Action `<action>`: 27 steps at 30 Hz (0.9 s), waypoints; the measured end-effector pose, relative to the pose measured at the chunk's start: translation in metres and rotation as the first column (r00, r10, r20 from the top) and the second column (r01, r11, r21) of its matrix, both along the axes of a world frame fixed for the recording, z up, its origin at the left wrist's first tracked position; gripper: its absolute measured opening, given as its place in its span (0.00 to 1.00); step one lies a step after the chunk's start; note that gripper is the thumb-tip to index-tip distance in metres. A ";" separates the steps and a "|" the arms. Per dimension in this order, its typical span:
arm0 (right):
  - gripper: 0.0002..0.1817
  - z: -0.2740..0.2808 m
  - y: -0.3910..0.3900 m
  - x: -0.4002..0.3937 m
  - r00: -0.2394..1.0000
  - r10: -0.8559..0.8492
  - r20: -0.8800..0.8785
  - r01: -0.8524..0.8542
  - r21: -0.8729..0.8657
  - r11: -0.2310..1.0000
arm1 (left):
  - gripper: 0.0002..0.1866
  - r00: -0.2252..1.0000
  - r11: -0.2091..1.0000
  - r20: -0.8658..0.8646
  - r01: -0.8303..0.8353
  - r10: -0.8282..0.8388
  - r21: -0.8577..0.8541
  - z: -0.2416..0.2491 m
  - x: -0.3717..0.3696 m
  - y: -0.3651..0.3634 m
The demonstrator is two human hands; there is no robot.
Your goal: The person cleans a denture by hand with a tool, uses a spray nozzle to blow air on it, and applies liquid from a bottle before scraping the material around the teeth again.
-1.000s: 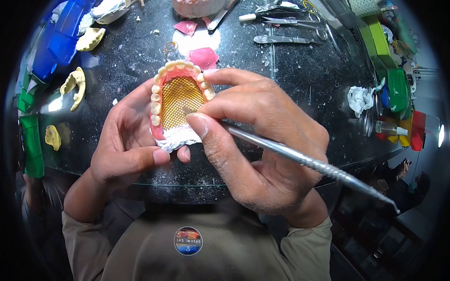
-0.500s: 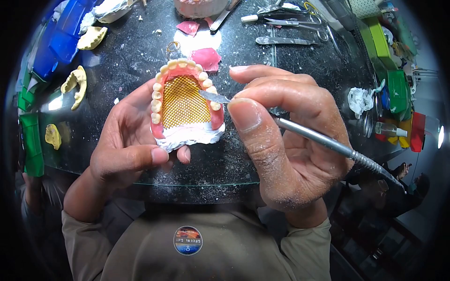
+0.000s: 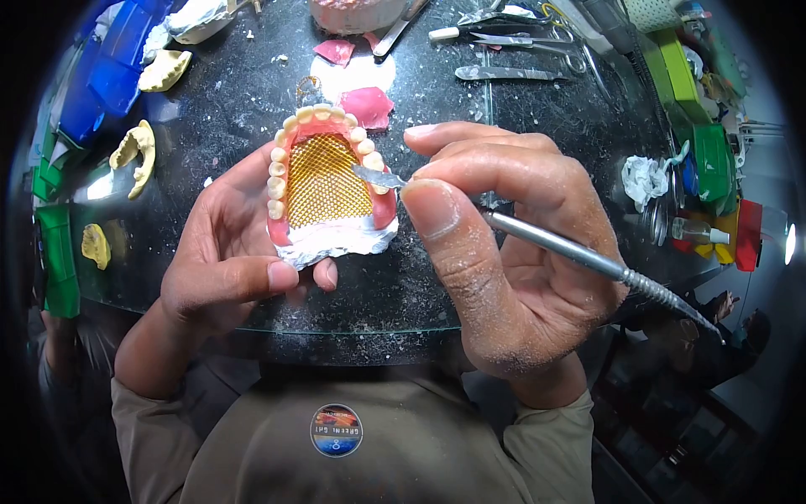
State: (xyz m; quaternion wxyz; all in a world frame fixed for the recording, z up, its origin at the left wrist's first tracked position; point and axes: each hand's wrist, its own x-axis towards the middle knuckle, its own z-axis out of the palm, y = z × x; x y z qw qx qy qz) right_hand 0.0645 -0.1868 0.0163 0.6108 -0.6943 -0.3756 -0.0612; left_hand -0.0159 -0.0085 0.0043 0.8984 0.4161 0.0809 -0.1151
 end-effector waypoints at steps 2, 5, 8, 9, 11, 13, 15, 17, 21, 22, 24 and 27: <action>0.08 0.000 0.000 0.000 1.000 0.004 0.003 -0.004 0.006 1.000 | 0.43 1.000 1.000 0.002 0.006 -0.006 0.002 0.000 0.000 0.001; 0.08 0.000 0.000 0.000 1.000 0.007 0.007 -0.007 0.010 1.000 | 0.43 1.000 1.000 0.003 0.006 -0.006 0.003 -0.001 0.000 0.001; 0.08 0.000 0.000 0.000 1.000 0.009 0.012 -0.009 0.007 1.000 | 0.43 1.000 1.000 0.006 -0.003 0.004 -0.010 0.000 0.000 0.000; 0.08 0.000 0.000 0.000 1.000 0.011 0.013 -0.011 0.008 1.000 | 0.43 1.000 1.000 0.008 -0.010 0.010 -0.019 0.000 0.000 -0.001; 0.08 -0.001 0.000 0.000 1.000 0.015 0.012 -0.015 0.013 1.000 | 0.43 1.000 1.000 0.008 -0.017 0.018 -0.022 0.000 -0.001 -0.001; 0.08 -0.001 0.000 0.000 1.000 0.018 0.012 -0.018 0.017 1.000 | 0.43 1.000 1.000 0.007 -0.019 0.019 -0.014 0.000 -0.001 -0.001; 0.08 -0.001 0.000 0.000 1.000 0.018 0.013 -0.018 0.020 1.000 | 0.43 1.000 1.000 0.007 -0.021 0.021 -0.009 0.000 -0.002 -0.002; 0.09 -0.001 0.001 0.000 1.000 0.018 0.015 -0.018 0.022 1.000 | 0.43 1.000 1.000 0.008 -0.018 0.018 -0.002 0.000 -0.001 -0.001; 0.09 -0.001 0.001 0.000 1.000 0.020 0.022 -0.020 0.023 1.000 | 0.43 0.999 0.999 0.023 -0.036 0.036 -0.013 -0.001 -0.001 -0.003; 0.09 -0.001 0.001 0.000 1.000 0.019 0.021 -0.020 0.022 1.000 | 0.43 0.998 0.999 0.028 -0.048 0.049 -0.024 0.000 -0.001 -0.004; 0.09 0.000 0.001 0.000 1.000 0.016 0.018 -0.016 0.019 1.000 | 0.43 0.999 1.000 0.017 -0.030 0.030 -0.004 -0.001 -0.001 -0.002; 0.09 0.000 0.001 -0.001 1.000 0.013 0.017 -0.013 0.014 1.000 | 0.43 1.000 1.000 0.007 -0.014 0.014 0.008 -0.001 -0.002 0.000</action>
